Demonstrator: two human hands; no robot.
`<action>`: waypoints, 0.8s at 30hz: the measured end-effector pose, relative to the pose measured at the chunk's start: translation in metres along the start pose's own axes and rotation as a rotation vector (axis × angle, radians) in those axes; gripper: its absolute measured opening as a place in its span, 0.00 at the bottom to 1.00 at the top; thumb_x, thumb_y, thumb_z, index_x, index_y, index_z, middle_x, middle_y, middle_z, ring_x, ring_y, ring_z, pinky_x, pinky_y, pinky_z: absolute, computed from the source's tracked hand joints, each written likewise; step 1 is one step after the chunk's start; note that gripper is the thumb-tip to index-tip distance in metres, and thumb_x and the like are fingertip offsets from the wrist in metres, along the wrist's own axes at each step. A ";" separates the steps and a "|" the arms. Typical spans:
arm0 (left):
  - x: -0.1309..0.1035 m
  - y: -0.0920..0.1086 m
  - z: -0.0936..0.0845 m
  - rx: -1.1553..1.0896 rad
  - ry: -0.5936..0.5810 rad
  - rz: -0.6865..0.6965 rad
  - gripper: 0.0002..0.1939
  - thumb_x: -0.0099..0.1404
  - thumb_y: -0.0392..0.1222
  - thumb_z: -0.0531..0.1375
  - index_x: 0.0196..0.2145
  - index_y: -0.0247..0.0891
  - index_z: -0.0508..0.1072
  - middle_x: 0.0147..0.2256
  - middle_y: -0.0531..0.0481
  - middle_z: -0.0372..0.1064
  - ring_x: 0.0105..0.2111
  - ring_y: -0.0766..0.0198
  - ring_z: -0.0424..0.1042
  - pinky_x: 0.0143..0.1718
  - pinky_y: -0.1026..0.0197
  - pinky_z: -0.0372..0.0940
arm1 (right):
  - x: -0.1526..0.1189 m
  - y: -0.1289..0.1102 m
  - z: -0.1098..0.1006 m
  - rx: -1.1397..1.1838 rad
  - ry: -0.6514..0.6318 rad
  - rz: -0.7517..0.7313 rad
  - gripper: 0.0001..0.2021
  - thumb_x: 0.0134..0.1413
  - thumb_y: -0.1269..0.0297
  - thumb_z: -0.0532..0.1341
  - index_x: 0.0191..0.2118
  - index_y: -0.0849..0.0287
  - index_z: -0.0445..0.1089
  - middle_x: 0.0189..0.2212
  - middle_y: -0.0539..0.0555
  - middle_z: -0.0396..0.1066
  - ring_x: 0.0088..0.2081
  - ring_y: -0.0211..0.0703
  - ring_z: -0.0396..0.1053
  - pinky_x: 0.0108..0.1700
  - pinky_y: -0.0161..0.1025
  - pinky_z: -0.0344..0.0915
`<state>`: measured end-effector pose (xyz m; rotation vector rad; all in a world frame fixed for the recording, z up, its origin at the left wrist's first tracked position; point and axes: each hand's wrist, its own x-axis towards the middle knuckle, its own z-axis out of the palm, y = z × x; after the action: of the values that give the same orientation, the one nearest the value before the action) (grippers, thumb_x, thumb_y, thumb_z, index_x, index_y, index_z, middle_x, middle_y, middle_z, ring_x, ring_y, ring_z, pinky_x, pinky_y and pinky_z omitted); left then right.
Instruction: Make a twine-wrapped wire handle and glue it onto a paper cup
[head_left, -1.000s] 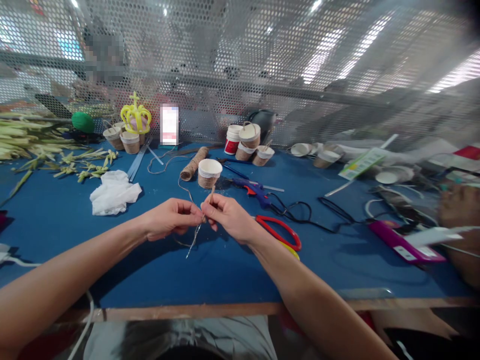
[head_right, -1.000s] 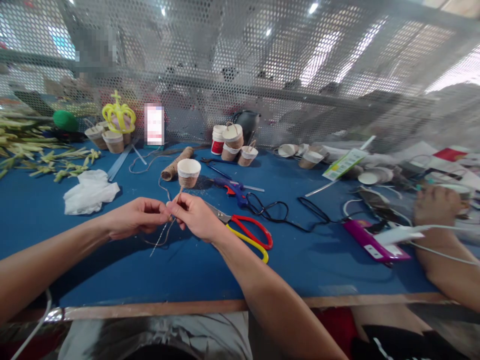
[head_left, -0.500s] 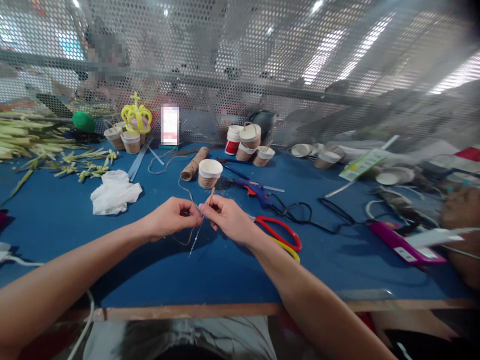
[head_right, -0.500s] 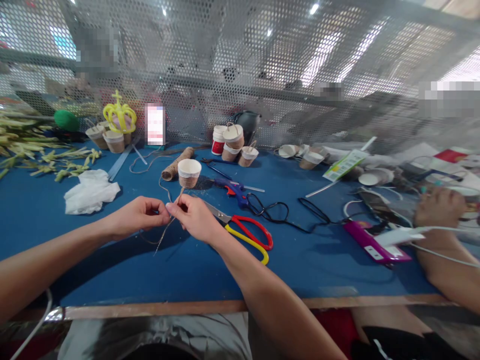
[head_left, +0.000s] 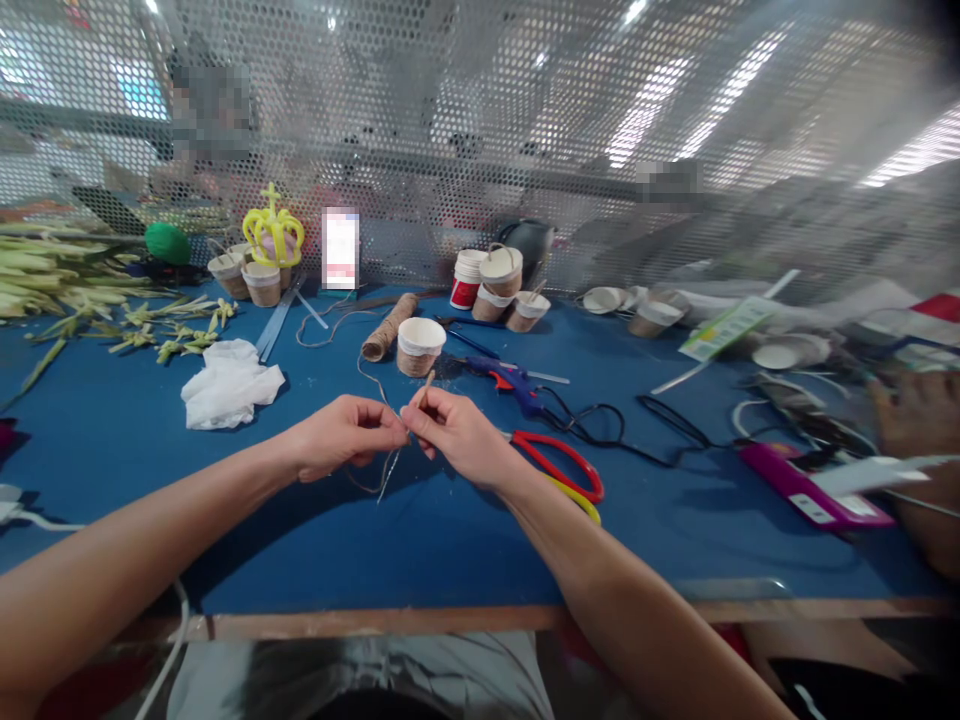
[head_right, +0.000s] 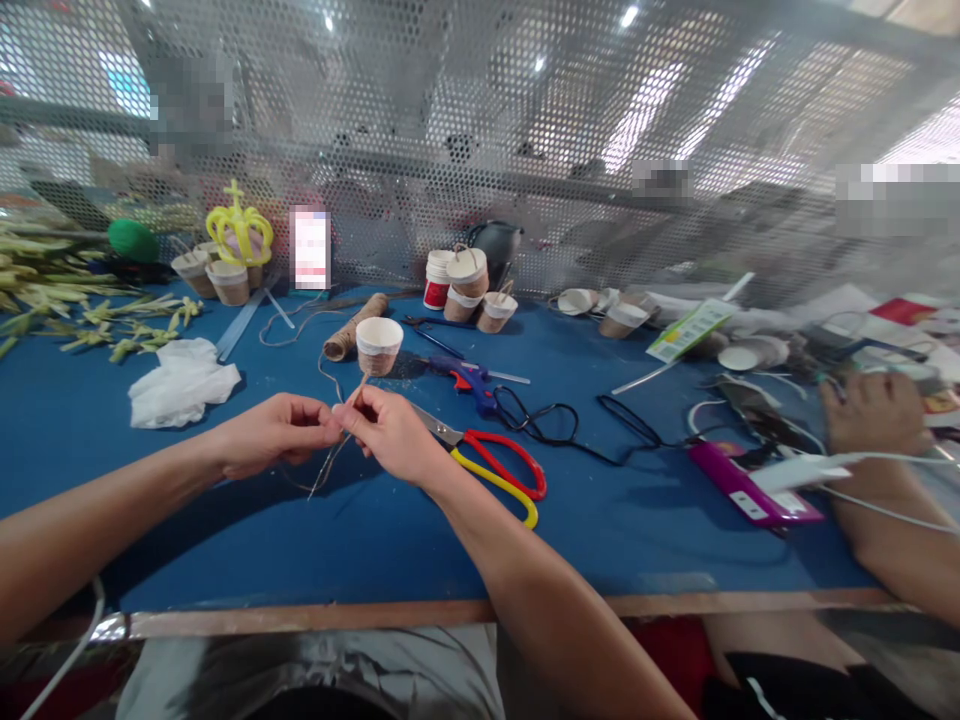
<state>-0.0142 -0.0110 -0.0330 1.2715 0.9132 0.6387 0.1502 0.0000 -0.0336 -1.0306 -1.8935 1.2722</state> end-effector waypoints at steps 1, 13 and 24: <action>0.000 0.000 0.000 0.014 0.002 0.007 0.11 0.50 0.44 0.60 0.23 0.33 0.65 0.18 0.59 0.53 0.16 0.77 0.47 0.16 0.68 0.42 | 0.000 -0.001 0.000 -0.034 0.011 -0.001 0.11 0.52 0.58 0.54 0.25 0.60 0.58 0.15 0.44 0.56 0.18 0.30 0.55 0.21 0.31 0.54; 0.001 -0.002 -0.002 0.282 0.066 0.082 0.09 0.52 0.43 0.57 0.24 0.32 0.67 0.20 0.56 0.58 0.17 0.75 0.52 0.17 0.70 0.48 | -0.001 -0.008 0.000 -0.288 0.046 0.010 0.12 0.52 0.59 0.53 0.22 0.60 0.58 0.13 0.44 0.56 0.17 0.31 0.52 0.21 0.33 0.49; 0.002 -0.006 0.001 0.125 0.073 0.043 0.12 0.52 0.45 0.59 0.21 0.33 0.64 0.17 0.59 0.52 0.16 0.76 0.47 0.16 0.68 0.42 | -0.001 -0.004 0.002 0.012 -0.022 0.049 0.10 0.51 0.58 0.54 0.27 0.61 0.61 0.19 0.46 0.59 0.20 0.31 0.56 0.20 0.31 0.54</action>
<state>-0.0130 -0.0115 -0.0394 1.3901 1.0013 0.6737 0.1481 -0.0030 -0.0301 -1.0665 -1.8848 1.3257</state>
